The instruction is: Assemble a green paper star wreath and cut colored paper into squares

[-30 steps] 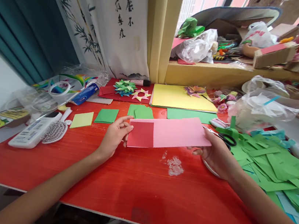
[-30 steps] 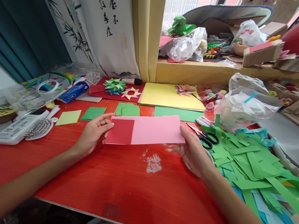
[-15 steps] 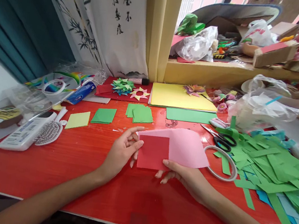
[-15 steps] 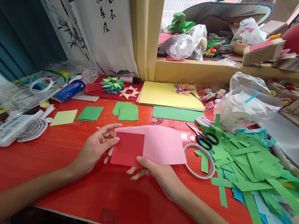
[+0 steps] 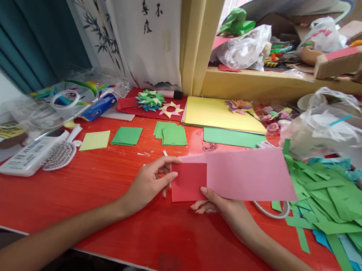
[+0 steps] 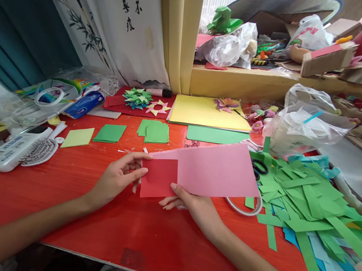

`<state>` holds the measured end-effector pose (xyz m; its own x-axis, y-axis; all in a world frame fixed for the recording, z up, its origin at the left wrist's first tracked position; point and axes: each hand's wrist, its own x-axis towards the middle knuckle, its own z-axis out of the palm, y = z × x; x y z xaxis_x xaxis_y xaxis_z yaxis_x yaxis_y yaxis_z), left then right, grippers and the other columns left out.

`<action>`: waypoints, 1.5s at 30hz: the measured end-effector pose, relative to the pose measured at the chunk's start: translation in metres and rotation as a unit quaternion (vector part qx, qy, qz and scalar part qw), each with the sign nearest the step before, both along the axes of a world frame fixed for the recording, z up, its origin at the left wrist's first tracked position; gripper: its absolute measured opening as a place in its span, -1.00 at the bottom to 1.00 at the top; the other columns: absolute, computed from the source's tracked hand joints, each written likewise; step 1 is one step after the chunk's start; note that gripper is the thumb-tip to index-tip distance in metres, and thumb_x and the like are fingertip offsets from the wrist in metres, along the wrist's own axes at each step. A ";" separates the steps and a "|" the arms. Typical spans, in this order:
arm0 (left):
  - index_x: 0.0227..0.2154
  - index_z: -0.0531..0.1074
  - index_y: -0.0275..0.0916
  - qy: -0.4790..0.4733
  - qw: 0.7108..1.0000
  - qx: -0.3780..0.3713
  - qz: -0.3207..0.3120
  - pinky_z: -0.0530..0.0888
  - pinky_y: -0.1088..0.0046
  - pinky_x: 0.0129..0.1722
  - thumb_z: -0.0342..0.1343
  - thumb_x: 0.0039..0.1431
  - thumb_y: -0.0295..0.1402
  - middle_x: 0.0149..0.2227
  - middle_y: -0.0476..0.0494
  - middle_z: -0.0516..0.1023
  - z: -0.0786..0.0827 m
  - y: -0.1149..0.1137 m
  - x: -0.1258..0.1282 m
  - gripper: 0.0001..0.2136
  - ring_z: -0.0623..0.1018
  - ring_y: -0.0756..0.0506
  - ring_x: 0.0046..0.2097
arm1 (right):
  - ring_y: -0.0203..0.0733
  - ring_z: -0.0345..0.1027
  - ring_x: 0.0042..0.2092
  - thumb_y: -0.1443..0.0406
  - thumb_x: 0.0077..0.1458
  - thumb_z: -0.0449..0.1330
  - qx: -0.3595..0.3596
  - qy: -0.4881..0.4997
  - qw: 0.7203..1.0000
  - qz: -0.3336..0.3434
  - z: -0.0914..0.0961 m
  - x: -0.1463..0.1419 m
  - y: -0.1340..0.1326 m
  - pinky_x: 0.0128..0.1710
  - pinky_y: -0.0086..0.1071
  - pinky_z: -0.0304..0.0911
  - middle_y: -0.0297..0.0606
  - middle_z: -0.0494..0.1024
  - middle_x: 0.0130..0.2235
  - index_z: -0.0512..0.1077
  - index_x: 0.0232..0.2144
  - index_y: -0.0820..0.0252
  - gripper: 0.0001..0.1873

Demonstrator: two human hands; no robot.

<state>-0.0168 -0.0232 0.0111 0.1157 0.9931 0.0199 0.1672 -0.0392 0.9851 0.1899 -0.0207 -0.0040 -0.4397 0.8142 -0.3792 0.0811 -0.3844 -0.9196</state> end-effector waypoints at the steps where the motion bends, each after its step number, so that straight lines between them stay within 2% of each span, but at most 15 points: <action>1: -0.13 0.36 -0.19 0.001 1.000 0.000 0.000 0.41 0.59 -0.61 0.07 0.09 -0.30 -0.45 0.01 0.33 0.000 0.000 0.000 -0.73 0.38 0.08 -0.54 | -0.21 0.43 -0.33 0.01 0.04 0.10 -0.002 0.004 1.000 0.002 0.000 0.000 0.000 -0.19 -0.34 0.26 -0.17 0.57 -0.37 0.51 -0.50 0.25 -0.57; 7: -0.16 0.35 -0.20 -0.022 1.000 0.009 0.010 0.44 0.57 -0.60 0.08 0.09 -0.31 -0.44 0.03 0.30 -0.002 0.001 -0.001 -0.76 0.39 0.09 -0.53 | -0.20 0.46 -0.30 0.01 0.06 0.09 -0.014 0.021 1.000 0.017 0.001 0.000 0.000 -0.09 -0.30 0.25 -0.14 0.57 -0.34 0.49 -0.46 0.30 -0.55; 14: -0.23 0.31 -0.24 -0.065 0.997 0.023 0.043 0.44 0.58 -0.61 0.09 0.08 -0.37 -0.38 0.01 0.31 -0.006 0.003 0.002 -0.82 0.38 0.09 -0.50 | -0.12 0.45 -0.20 0.00 0.13 0.00 -0.008 0.056 0.995 0.078 0.000 0.002 0.001 -0.01 -0.20 0.22 -0.07 0.53 -0.17 0.49 -0.31 0.34 -0.49; 20: -0.25 0.32 -0.25 -0.076 0.995 0.033 0.063 0.43 0.60 -0.61 0.11 0.06 -0.37 -0.39 0.01 0.28 -0.008 0.004 0.003 -0.81 0.36 0.10 -0.50 | -0.09 0.41 -0.11 0.02 0.14 0.00 -0.005 0.102 0.991 0.090 -0.004 0.001 0.001 0.01 -0.16 0.22 -0.06 0.51 -0.12 0.49 -0.26 0.32 -0.50; 27: -0.25 0.32 -0.25 -0.074 0.994 0.032 0.072 0.43 0.61 -0.62 0.11 0.06 -0.38 -0.42 0.01 0.28 -0.008 0.005 0.004 -0.82 0.35 0.10 -0.51 | -0.08 0.39 -0.09 0.00 0.15 -0.03 0.008 0.091 0.988 0.126 -0.005 0.003 0.002 0.08 -0.13 0.16 -0.06 0.48 -0.08 0.49 -0.20 0.32 -0.47; 34: -0.25 0.30 -0.25 -0.072 0.994 0.033 0.074 0.43 0.58 -0.63 0.11 0.06 -0.38 -0.45 0.03 0.28 -0.008 0.005 0.004 -0.82 0.36 0.08 -0.52 | -0.09 0.39 -0.08 0.02 0.17 -0.05 -0.012 0.138 0.985 0.104 -0.003 0.001 0.003 0.01 -0.16 0.25 -0.02 0.48 -0.10 0.48 -0.22 0.36 -0.47; 45: -0.26 0.31 -0.22 -0.057 0.995 0.045 0.062 0.41 0.60 -0.62 0.08 0.09 -0.38 -0.45 0.04 0.27 -0.012 0.004 0.003 -0.85 0.35 0.08 -0.50 | -0.12 0.42 -0.14 0.06 0.17 -0.01 -0.011 0.097 0.990 0.100 -0.005 0.000 0.002 -0.02 -0.19 0.27 -0.06 0.52 -0.15 0.50 -0.26 0.34 -0.52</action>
